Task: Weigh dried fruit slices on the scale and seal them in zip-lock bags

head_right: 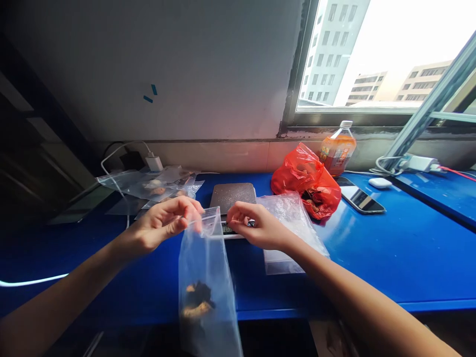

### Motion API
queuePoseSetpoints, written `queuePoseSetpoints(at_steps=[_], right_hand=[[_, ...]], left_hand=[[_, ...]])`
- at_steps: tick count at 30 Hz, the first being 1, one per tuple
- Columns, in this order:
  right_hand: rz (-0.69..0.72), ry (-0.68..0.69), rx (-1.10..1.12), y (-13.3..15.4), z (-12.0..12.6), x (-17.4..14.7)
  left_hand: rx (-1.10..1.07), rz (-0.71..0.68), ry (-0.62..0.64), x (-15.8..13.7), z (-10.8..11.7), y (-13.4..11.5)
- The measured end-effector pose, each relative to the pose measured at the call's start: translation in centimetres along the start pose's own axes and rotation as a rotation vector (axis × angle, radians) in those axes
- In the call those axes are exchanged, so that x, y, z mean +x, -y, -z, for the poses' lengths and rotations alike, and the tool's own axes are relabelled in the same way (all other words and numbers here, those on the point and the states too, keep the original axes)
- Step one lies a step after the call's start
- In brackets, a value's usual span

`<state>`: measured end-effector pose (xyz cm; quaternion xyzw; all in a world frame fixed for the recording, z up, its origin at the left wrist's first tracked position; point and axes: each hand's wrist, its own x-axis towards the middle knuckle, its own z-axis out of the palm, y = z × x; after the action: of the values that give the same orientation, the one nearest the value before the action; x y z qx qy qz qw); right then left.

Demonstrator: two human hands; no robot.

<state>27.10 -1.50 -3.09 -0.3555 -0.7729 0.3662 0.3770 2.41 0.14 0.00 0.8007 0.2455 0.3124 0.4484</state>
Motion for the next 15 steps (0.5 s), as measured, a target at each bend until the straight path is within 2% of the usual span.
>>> queuePoseSetpoints(at_steps=[4,7,10,15], right_hand=[[-0.096,-0.061,0.128,1.6,0.1,-0.4],[-0.115,0.028,0.106,2.5,0.1,-0.8],[-0.144,0.137,0.100,2.7,0.1,-1.0],[-0.131,0.208,0.261,2.5,0.5,-1.1]], left_hand=[[0.094,0.109,0.026,0.2,-0.6,0.5],[0.148,0.121,0.039,0.2,-1.4,0.7],[0.254,0.076,0.030,0.3,-1.5,0.8],[0.427,0.037,0.110,0.9,-0.5,1.5]])
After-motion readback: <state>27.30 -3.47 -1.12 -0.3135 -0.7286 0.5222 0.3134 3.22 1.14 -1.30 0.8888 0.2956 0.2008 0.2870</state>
